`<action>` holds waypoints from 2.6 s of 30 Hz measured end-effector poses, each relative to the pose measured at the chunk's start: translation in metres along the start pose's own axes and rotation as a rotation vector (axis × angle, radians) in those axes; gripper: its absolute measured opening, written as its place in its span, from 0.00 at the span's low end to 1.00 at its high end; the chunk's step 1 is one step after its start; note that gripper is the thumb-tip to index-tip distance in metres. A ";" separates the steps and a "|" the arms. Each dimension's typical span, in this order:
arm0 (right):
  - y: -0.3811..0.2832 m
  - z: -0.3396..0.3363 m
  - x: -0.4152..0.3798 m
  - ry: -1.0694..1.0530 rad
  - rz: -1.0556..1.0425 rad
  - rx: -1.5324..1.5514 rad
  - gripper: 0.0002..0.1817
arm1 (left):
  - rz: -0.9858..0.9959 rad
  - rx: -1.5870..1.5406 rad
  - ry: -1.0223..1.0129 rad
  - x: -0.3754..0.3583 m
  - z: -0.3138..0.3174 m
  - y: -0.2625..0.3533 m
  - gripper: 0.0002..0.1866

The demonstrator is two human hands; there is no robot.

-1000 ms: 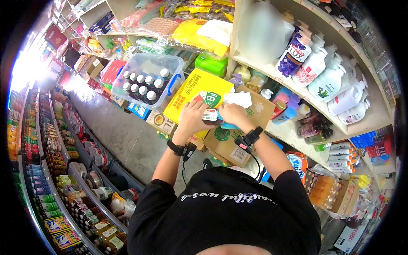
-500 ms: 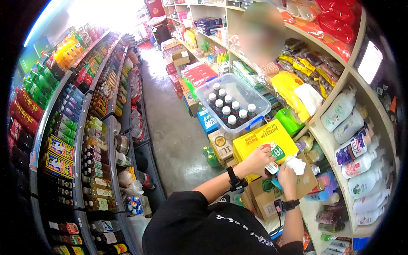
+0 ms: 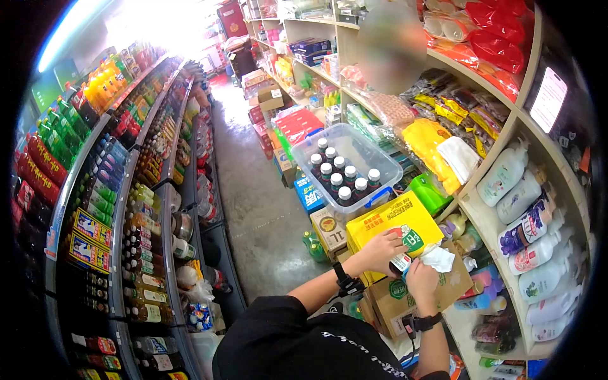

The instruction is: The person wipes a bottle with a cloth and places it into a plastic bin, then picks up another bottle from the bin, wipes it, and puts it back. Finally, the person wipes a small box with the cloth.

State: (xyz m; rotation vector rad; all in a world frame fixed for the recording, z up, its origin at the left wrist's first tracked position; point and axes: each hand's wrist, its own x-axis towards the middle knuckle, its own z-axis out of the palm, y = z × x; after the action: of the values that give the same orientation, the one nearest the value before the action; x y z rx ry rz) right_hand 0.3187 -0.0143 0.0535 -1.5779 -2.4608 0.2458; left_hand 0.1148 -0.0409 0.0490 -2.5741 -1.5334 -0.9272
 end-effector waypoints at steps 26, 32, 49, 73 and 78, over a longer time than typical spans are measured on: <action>-0.013 0.002 -0.024 0.138 -0.001 0.050 0.28 | 0.034 -0.024 -0.019 -0.001 -0.010 0.001 0.37; 0.014 -0.021 -0.016 -0.201 -0.179 0.294 0.31 | 0.024 -0.050 -0.007 0.003 -0.013 0.002 0.33; 0.018 -0.033 0.006 -0.336 -0.135 0.351 0.35 | 0.036 -0.018 0.028 0.012 -0.023 0.014 0.33; -0.014 -0.001 -0.016 0.203 0.018 0.190 0.32 | 0.086 0.031 0.035 0.008 -0.015 0.007 0.35; 0.001 -0.002 0.007 -0.228 0.089 0.289 0.32 | 0.066 0.027 0.028 0.009 -0.020 0.016 0.34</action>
State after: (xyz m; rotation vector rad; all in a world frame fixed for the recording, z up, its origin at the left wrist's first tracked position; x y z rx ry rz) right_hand 0.3173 -0.0073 0.0555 -1.6082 -2.3784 0.7978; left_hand 0.1211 -0.0477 0.0745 -2.5645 -1.4349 -0.9256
